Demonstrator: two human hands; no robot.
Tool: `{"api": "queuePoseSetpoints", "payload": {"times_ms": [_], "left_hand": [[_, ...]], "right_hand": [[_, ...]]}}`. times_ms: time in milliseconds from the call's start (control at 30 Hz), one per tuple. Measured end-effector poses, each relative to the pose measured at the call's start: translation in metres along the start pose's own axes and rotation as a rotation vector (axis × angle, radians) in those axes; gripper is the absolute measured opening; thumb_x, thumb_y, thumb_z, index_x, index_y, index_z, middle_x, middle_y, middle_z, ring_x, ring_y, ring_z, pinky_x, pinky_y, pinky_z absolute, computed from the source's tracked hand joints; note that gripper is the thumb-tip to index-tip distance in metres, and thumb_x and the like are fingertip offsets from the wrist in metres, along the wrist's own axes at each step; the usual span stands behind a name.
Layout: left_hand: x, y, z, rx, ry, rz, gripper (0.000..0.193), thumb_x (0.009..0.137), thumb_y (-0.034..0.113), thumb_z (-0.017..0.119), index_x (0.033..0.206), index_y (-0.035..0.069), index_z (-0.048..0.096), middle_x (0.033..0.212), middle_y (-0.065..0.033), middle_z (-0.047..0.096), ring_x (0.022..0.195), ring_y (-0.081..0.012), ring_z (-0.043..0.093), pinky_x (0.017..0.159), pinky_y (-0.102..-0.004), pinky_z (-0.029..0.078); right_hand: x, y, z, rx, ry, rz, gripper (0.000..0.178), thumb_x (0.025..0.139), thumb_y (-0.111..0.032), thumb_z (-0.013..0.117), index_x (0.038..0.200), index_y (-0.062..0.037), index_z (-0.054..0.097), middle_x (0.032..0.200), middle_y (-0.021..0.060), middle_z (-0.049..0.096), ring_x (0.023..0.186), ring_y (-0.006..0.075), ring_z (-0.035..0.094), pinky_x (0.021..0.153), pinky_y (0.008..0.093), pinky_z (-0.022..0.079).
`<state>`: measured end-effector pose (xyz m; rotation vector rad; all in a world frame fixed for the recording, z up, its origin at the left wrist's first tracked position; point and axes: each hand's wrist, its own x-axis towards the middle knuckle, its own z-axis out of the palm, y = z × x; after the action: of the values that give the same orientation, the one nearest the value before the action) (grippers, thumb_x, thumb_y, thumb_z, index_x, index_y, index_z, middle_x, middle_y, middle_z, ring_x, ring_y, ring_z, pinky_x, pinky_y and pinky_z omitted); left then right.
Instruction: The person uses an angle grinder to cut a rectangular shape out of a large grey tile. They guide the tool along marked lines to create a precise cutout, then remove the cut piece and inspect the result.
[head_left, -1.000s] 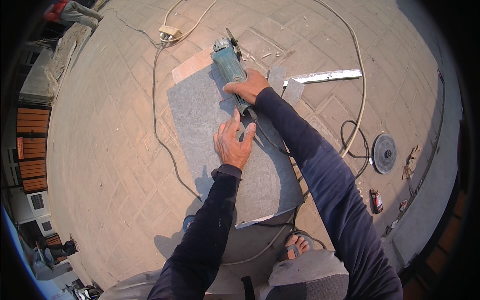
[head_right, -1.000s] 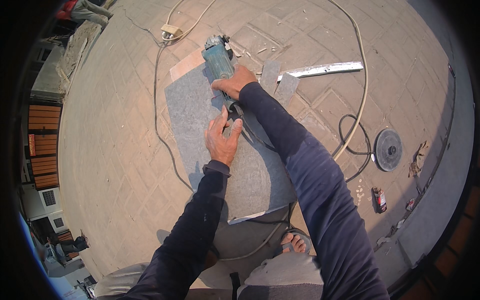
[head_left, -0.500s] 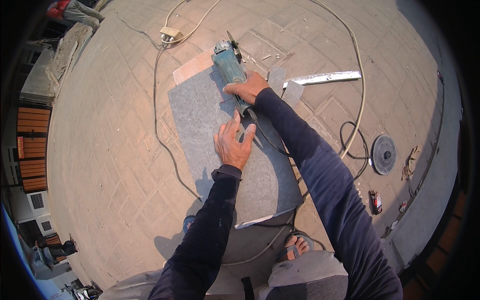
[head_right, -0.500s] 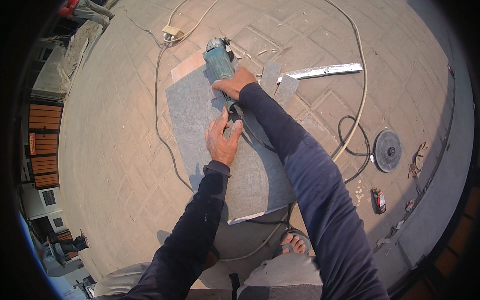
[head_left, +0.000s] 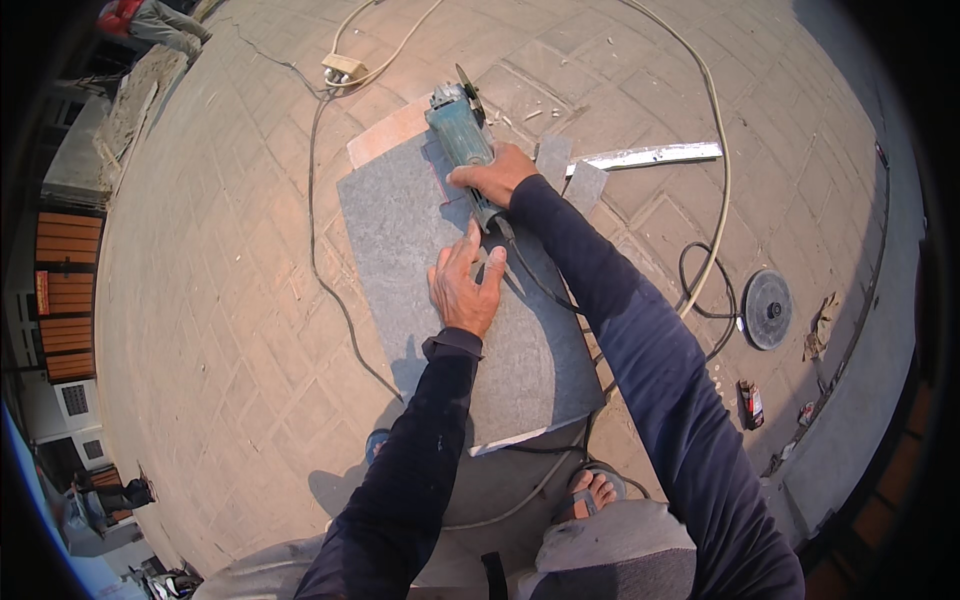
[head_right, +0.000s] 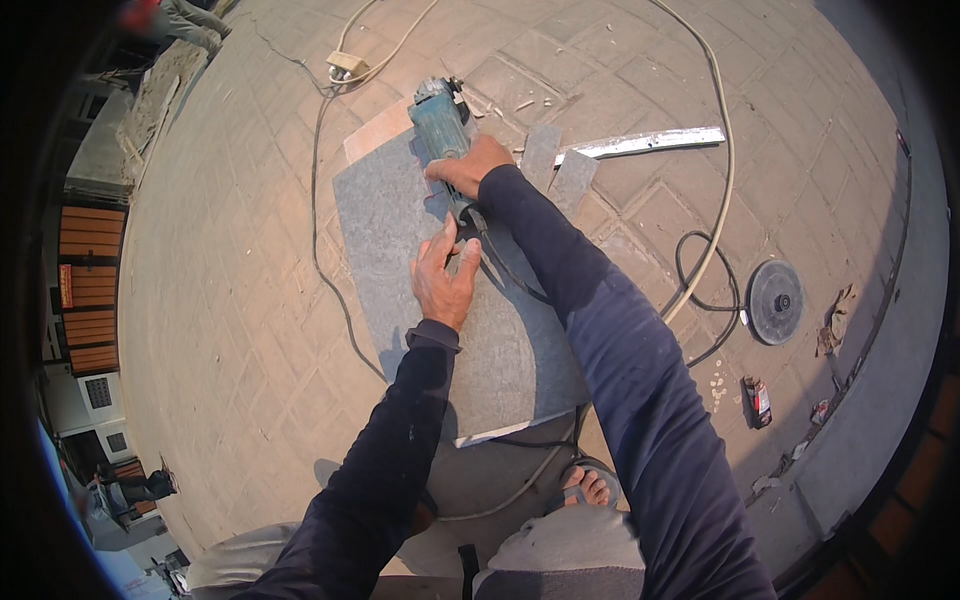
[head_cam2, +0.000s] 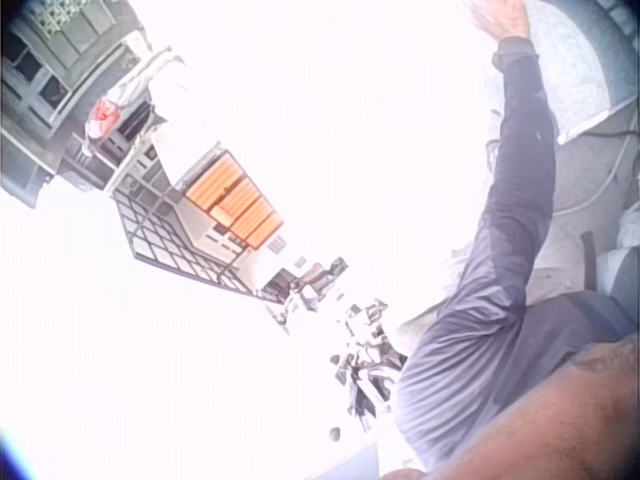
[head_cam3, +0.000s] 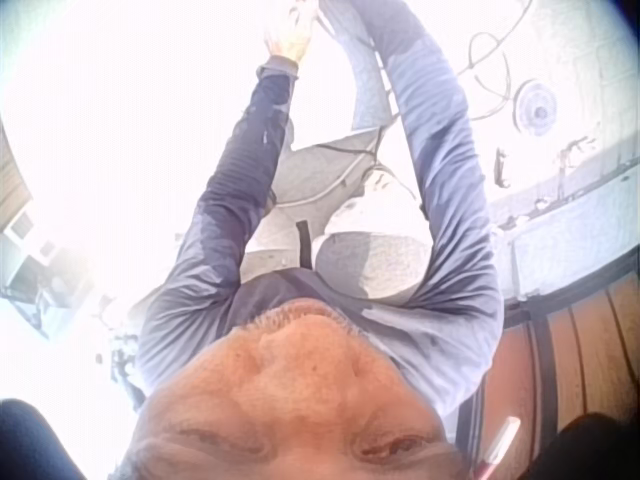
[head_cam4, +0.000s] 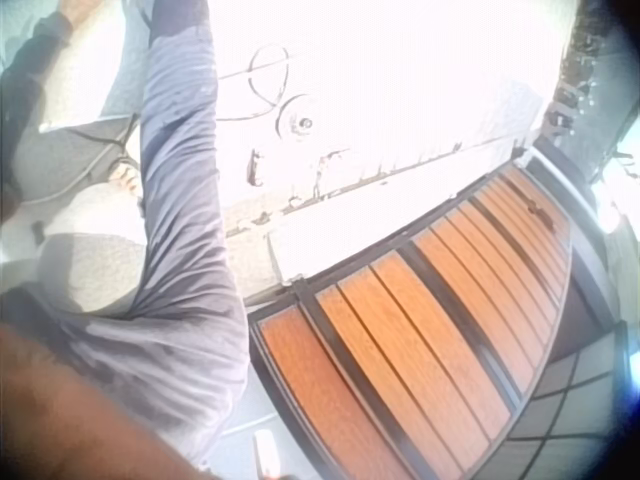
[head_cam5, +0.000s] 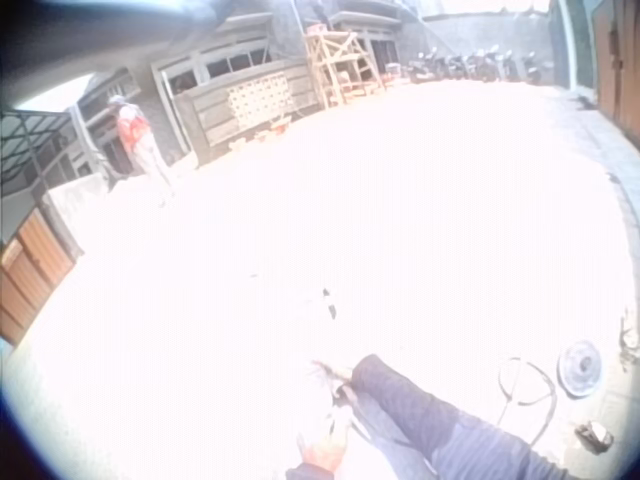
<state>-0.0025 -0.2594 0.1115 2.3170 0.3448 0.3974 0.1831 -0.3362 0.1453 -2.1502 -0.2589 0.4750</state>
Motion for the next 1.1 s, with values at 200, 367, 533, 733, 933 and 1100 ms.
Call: {"api": "queuePoseSetpoints", "payload": {"times_ms": [200,367,533,733,933,1100], "left_hand": [[0.0,0.002,-0.001,-0.007,-0.014,-0.023,0.061,0.097,0.046,0.069,0.143,0.007,0.064,0.121,-0.0108,0.073,0.108,-0.0247,0.063,0.1,-0.0417,0.038],[-0.001,-0.001,-0.001,0.001,-0.011,-0.002,0.059,0.098,0.045,0.069,0.144,0.008,0.064,0.124,-0.0111,0.073,0.114,-0.0256,0.062,0.102,-0.0423,0.038],[-0.001,-0.002,0.0,0.008,0.018,0.03,0.059,0.099,0.041,0.069,0.144,0.003,0.063,0.115,-0.0054,0.072,0.1,-0.0183,0.06,0.103,-0.0385,0.036],[-0.001,-0.002,0.0,-0.025,0.017,0.021,0.051,0.099,0.03,0.067,0.143,0.002,0.063,0.125,-0.0113,0.072,0.109,-0.0229,0.062,0.106,-0.0384,0.038],[0.001,0.001,-0.004,-0.138,0.006,-0.023,0.046,0.099,0.018,0.062,0.141,0.0,0.063,0.134,-0.018,0.069,0.124,-0.0315,0.061,0.109,-0.0399,0.044],[0.001,-0.002,-0.003,-0.138,0.018,-0.024,0.045,0.099,0.015,0.061,0.14,-0.001,0.063,0.135,-0.0189,0.068,0.125,-0.0333,0.061,0.109,-0.0406,0.044]], "right_hand": [[-0.001,-0.002,-0.002,0.01,-0.018,0.018,0.088,0.066,-0.054,0.083,0.119,0.0153,0.068,0.112,0.0312,0.072,0.102,0.0377,0.072,0.095,0.0383,0.055],[-0.005,-0.002,-0.005,0.058,-0.027,-0.01,0.089,0.065,-0.053,0.084,0.12,0.0158,0.067,0.114,0.0315,0.071,0.104,0.038,0.072,0.095,0.0385,0.055],[-0.012,-0.007,-0.008,0.074,-0.049,0.031,0.091,0.063,-0.052,0.085,0.119,0.0176,0.066,0.116,0.0329,0.07,0.107,0.0389,0.072,0.096,0.039,0.056],[-0.015,-0.005,-0.01,0.074,-0.044,0.005,0.088,0.063,-0.052,0.086,0.113,0.0179,0.068,0.112,0.0327,0.072,0.103,0.0389,0.073,0.093,0.0392,0.057],[-0.018,-0.004,-0.009,0.063,-0.022,0.011,0.088,0.063,-0.051,0.086,0.113,0.0189,0.067,0.113,0.0338,0.071,0.104,0.04,0.073,0.094,0.0393,0.056],[-0.024,-0.002,-0.007,0.074,-0.015,-0.009,0.091,0.064,-0.052,0.085,0.119,0.0175,0.066,0.112,0.0323,0.071,0.102,0.0381,0.072,0.094,0.0392,0.056]]}}
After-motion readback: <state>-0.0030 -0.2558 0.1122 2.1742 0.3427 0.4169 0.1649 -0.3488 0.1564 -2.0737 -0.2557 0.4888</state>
